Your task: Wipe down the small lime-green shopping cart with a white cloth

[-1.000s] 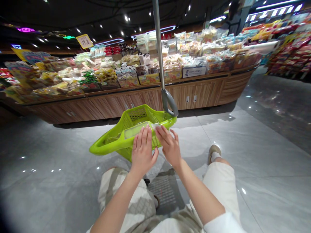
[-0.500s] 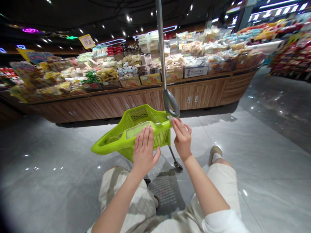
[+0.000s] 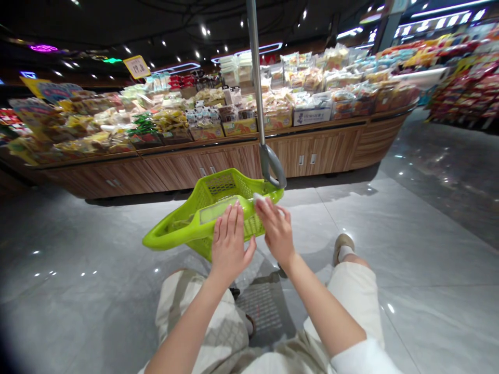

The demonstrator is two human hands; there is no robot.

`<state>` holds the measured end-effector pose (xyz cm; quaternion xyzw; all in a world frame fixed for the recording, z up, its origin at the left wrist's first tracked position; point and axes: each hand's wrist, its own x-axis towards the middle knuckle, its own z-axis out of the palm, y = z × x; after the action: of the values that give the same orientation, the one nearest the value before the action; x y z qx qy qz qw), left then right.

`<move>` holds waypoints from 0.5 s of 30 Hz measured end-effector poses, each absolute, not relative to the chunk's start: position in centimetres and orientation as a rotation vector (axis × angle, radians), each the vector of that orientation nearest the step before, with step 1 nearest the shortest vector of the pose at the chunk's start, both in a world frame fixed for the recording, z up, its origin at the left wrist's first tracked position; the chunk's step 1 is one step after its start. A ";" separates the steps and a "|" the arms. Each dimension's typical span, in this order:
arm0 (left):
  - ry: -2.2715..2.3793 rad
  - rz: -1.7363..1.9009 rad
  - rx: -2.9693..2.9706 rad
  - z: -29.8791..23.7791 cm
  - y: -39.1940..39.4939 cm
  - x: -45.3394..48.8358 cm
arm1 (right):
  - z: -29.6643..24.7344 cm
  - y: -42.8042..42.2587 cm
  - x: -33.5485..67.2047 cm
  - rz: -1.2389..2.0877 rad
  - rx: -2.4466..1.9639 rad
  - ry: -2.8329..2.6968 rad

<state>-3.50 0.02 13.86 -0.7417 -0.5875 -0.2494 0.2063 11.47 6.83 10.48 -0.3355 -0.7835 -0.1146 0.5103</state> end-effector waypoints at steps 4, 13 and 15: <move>-1.635 -0.700 -2.066 13.9 0.0 -3.5 | 10.0 7.2 12.0 -0.297 -0.784 -1.933; -1.643 -0.712 -2.059 14.0 0.1 -3.2 | 9.8 6.2 11.4 -0.259 -0.800 -1.945; -1.637 -0.709 -2.064 14.0 0.0 -3.2 | 10.0 6.1 11.4 -0.270 -0.766 -1.993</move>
<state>-3.24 0.04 13.96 -0.7405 -0.5872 -0.2545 0.2052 11.38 6.06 9.96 -0.3133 -0.8150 -0.1105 0.4748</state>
